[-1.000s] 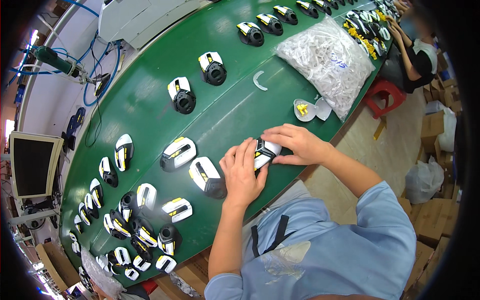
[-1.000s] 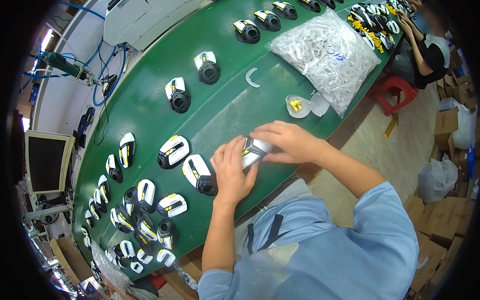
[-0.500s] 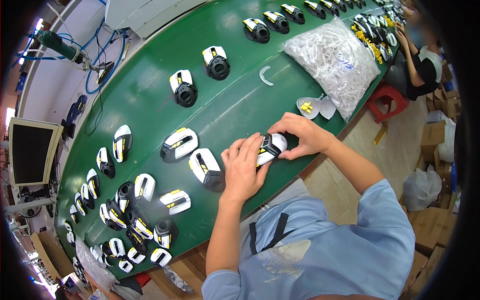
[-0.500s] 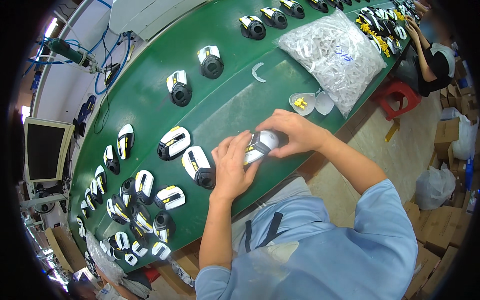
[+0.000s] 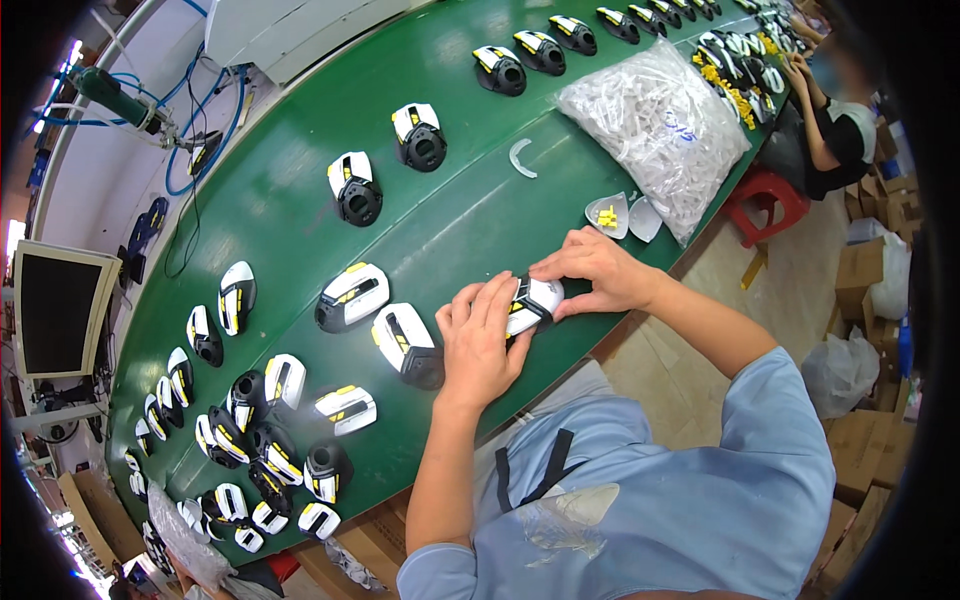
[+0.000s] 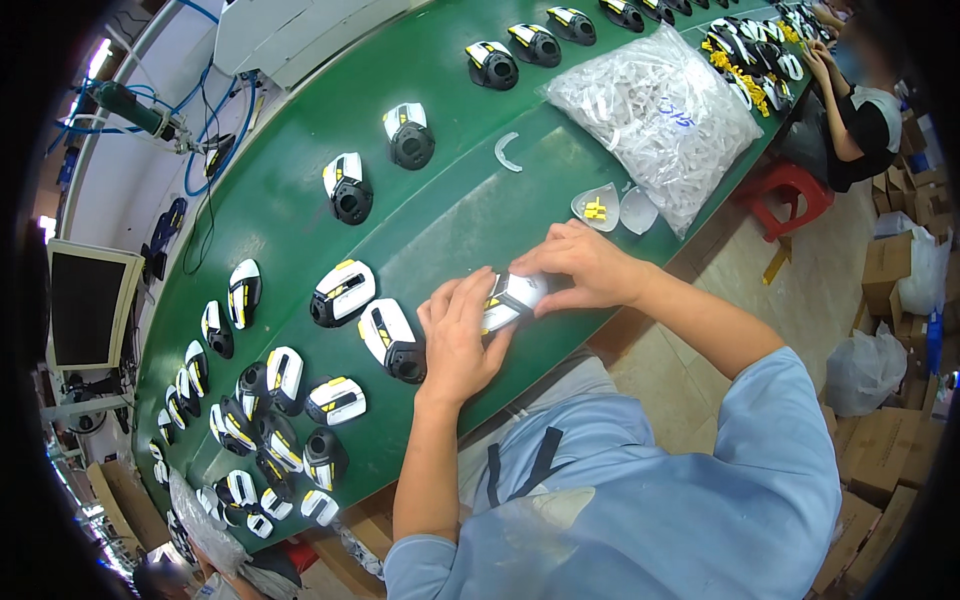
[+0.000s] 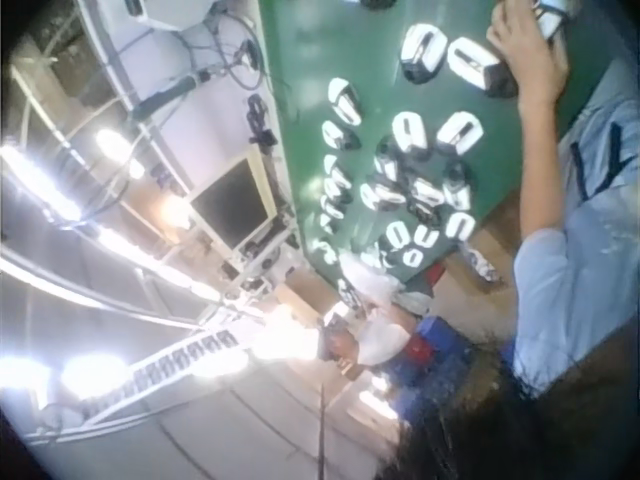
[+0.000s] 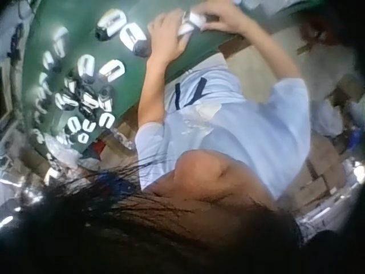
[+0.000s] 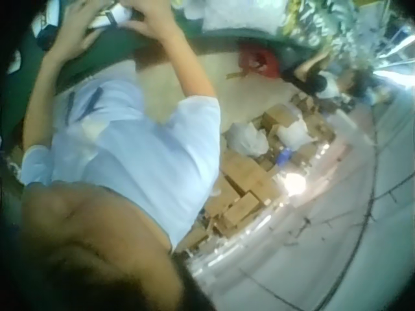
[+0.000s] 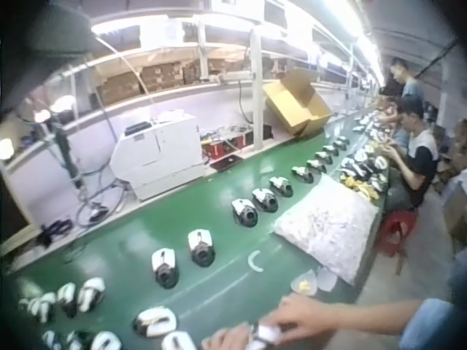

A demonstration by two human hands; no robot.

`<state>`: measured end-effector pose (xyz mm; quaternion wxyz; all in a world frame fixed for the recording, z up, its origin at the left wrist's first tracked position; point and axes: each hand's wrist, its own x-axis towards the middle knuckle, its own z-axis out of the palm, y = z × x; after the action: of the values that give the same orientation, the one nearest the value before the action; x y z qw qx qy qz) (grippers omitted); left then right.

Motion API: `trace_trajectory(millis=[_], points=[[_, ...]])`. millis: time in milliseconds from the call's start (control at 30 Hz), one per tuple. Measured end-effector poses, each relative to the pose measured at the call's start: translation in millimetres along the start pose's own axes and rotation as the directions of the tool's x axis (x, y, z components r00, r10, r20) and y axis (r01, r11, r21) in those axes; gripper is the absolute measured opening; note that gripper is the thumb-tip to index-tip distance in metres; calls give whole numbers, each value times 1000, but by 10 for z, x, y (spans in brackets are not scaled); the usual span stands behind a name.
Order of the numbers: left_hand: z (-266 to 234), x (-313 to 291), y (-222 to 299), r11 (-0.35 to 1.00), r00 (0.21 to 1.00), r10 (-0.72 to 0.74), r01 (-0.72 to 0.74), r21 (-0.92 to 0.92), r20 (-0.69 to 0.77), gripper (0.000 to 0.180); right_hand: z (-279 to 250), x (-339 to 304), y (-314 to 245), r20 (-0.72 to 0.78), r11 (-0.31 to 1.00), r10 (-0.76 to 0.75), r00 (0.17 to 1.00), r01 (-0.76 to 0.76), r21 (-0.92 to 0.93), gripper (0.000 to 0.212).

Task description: Assembling plastic covers onto small electronic components on an assembly line.

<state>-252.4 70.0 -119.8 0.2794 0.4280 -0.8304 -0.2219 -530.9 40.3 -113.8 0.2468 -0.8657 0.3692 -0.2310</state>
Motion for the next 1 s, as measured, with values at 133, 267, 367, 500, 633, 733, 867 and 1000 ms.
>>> trace_trajectory(millis=[133, 267, 367, 500, 633, 733, 867, 1000], points=[[15, -22, 8, 1000, 1000, 22, -22, -6, -7, 74, -58, 0, -43, -14, 1000, 8, 1000, -8, 28, 59], [29, -32, -12, 997, 998, 64, -64, -47, -10, 74, -6, -72, -131, -91, 1000, -14, 996, 16, 20, 51], [69, -89, -13, 989, 988, 146, -147, -28, -45, 74, 15, -156, -181, -156, 992, -97, 983, 82, -96, 50], [50, -52, 19, 992, 992, 122, -123, -23, -25, 70, 10, -162, -197, -117, 999, -16, 993, 10, -47, 49], [10, -31, -6, 998, 998, 56, -55, -35, 43, 70, -103, -70, -133, 5, 999, 15, 1000, -15, 30, 50], [52, -26, -28, 998, 998, 58, -57, -36, 38, 70, -103, -69, -129, 46, 999, 48, 998, -48, 3, 49], [20, 0, -32, 995, 995, 85, -83, -48, 51, 69, -186, -39, -136, 71, 990, 0, 998, 10, -143, 50], [100, 87, -5, 996, 996, 89, -89, -7, 20, 67, -48, -110, -113, 53, 988, 20, 998, -11, -156, 52]])
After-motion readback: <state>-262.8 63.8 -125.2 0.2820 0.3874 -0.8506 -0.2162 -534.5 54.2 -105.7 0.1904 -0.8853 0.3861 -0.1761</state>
